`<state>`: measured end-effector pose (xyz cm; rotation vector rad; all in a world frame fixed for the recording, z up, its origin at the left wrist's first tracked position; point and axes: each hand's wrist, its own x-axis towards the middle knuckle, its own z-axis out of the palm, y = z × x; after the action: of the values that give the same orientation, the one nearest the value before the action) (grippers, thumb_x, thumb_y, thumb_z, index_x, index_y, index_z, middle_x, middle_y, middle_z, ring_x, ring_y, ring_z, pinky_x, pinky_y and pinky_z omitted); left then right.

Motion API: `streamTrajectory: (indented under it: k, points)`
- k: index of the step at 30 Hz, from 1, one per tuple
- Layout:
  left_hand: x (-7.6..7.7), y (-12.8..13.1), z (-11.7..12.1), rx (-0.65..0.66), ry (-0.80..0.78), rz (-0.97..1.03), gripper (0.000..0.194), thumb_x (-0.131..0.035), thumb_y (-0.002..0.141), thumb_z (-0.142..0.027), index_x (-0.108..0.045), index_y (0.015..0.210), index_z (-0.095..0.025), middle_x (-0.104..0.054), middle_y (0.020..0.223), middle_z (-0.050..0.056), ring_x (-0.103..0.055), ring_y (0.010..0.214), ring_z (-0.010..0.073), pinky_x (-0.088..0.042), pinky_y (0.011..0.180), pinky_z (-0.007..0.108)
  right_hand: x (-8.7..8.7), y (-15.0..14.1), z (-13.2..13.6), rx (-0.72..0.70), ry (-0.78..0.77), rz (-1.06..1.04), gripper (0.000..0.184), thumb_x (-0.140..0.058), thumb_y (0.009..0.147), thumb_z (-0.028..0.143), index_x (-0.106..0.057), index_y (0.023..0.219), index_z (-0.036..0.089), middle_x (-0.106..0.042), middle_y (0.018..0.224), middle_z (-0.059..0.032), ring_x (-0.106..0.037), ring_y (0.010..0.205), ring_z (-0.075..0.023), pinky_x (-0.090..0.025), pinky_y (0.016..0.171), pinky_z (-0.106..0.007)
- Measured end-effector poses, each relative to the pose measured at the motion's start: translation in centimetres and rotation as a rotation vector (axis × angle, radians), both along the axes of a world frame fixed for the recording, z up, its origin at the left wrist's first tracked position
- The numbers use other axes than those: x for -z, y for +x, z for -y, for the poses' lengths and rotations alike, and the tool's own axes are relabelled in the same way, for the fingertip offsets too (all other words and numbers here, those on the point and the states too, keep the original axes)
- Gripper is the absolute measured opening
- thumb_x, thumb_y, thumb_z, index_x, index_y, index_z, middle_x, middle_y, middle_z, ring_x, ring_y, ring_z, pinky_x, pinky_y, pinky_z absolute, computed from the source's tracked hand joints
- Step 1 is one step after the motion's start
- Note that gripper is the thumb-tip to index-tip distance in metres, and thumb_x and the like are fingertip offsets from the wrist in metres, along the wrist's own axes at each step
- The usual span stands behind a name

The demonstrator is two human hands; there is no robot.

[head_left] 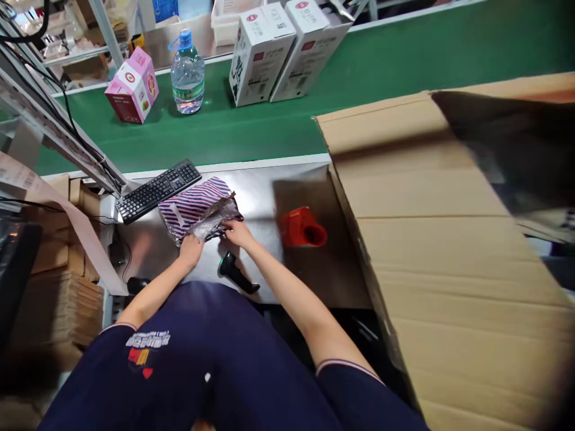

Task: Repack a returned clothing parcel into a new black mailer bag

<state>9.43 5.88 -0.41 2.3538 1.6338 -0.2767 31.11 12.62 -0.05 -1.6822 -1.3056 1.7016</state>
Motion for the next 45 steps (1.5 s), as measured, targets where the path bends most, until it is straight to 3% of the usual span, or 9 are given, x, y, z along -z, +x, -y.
streamTrajectory:
  k: [4,9,14,20,24,29,32,38,45]
  points:
    - [0.3,-0.3,0.5,0.011,-0.045,0.06,0.042,-0.044,0.105,-0.025,-0.067,0.141,-0.023,-0.068,0.13,0.015,-0.06,0.122,0.0315,-0.045,0.105,0.043,0.2,-2.4,0.8,-0.409,0.332,0.577,0.021,-0.071,0.084,0.027,-0.077,0.1,0.016,-0.071,0.131,-0.0188,-0.054,0.135,-0.0385,-0.04,0.115,-0.046]
    - [0.1,-1.0,-0.3,-0.042,-0.156,0.168,0.04,-0.058,0.098,-0.025,-0.071,0.136,-0.024,-0.068,0.132,0.014,-0.06,0.127,0.0326,-0.048,0.11,0.045,1.8,-5.3,0.6,-0.401,0.303,0.745,0.03,-0.067,0.088,0.033,-0.075,0.108,0.013,-0.072,0.123,-0.0229,-0.067,0.115,-0.0367,-0.051,0.097,-0.042]
    - [-0.6,-1.2,-3.4,-0.219,-0.142,0.386,0.047,-0.049,0.096,-0.012,-0.063,0.141,-0.016,-0.07,0.133,0.014,-0.065,0.122,0.028,-0.053,0.107,0.039,2.9,-5.0,0.4,-0.426,0.269,0.736,0.023,-0.065,0.087,0.026,-0.076,0.106,0.018,-0.077,0.106,-0.0139,-0.071,0.1,-0.0292,-0.052,0.083,-0.034]
    - [-1.8,-0.8,-5.1,-0.265,-0.166,0.199,0.05,-0.046,0.098,-0.014,-0.056,0.146,-0.011,-0.07,0.133,0.018,-0.068,0.119,0.0289,-0.054,0.105,0.038,3.0,-2.8,1.2,-0.506,0.428,0.65,0.033,-0.057,0.089,0.014,-0.073,0.118,0.021,-0.071,0.123,-0.0099,-0.067,0.109,-0.0224,-0.05,0.085,-0.026]
    - [-2.6,-0.5,-4.1,-0.23,-0.193,0.138,0.05,-0.052,0.098,-0.02,-0.056,0.147,-0.015,-0.066,0.139,0.018,-0.068,0.12,0.0286,-0.055,0.103,0.038,3.0,-2.3,1.3,-0.547,0.513,0.693,0.034,-0.055,0.091,0.017,-0.073,0.119,0.02,-0.063,0.135,-0.0163,-0.062,0.117,-0.0291,-0.05,0.086,-0.032]
    - [-4.9,-0.4,-1.1,-0.113,-0.245,0.114,0.025,-0.058,0.096,-0.026,-0.078,0.105,-0.016,-0.078,0.109,0.014,-0.073,0.106,0.0292,-0.057,0.097,0.04,3.2,-2.7,0.5,-0.64,0.583,0.704,0.03,-0.05,0.094,0.016,-0.072,0.114,0.019,-0.069,0.126,-0.0157,-0.066,0.106,-0.0271,-0.048,0.078,-0.031]
    - [-5.4,0.1,0.1,-0.01,-0.077,0.254,0.033,-0.051,0.102,-0.034,-0.075,0.121,-0.02,-0.076,0.124,0.012,-0.068,0.121,0.0266,-0.053,0.109,0.04,3.5,-2.6,0.3,-0.683,0.609,0.698,0.03,-0.047,0.097,0.016,-0.073,0.113,0.017,-0.073,0.12,-0.0143,-0.067,0.099,-0.0248,-0.045,0.073,-0.029]
    - [-0.9,2.1,-2.8,0.036,0.011,0.249,0.059,-0.046,0.103,-0.027,-0.042,0.158,-0.007,-0.04,0.166,0.019,-0.035,0.156,0.0318,-0.035,0.127,0.047,3.4,-1.9,0.8,-0.752,0.685,0.685,0.035,-0.046,0.099,0.015,-0.07,0.125,0.018,-0.072,0.123,-0.0128,-0.066,0.103,-0.023,-0.046,0.079,-0.029]
    - [2.3,1.0,-5.6,-0.039,-0.145,0.243,0.058,-0.033,0.108,-0.038,-0.04,0.16,-0.012,-0.04,0.167,0.015,-0.029,0.16,0.0256,-0.024,0.132,0.045,2.5,-1.5,1.5,-0.783,0.748,0.696,0.033,-0.042,0.102,0.019,-0.072,0.114,0.017,-0.072,0.113,-0.0153,-0.064,0.102,-0.0253,-0.046,0.085,-0.033]
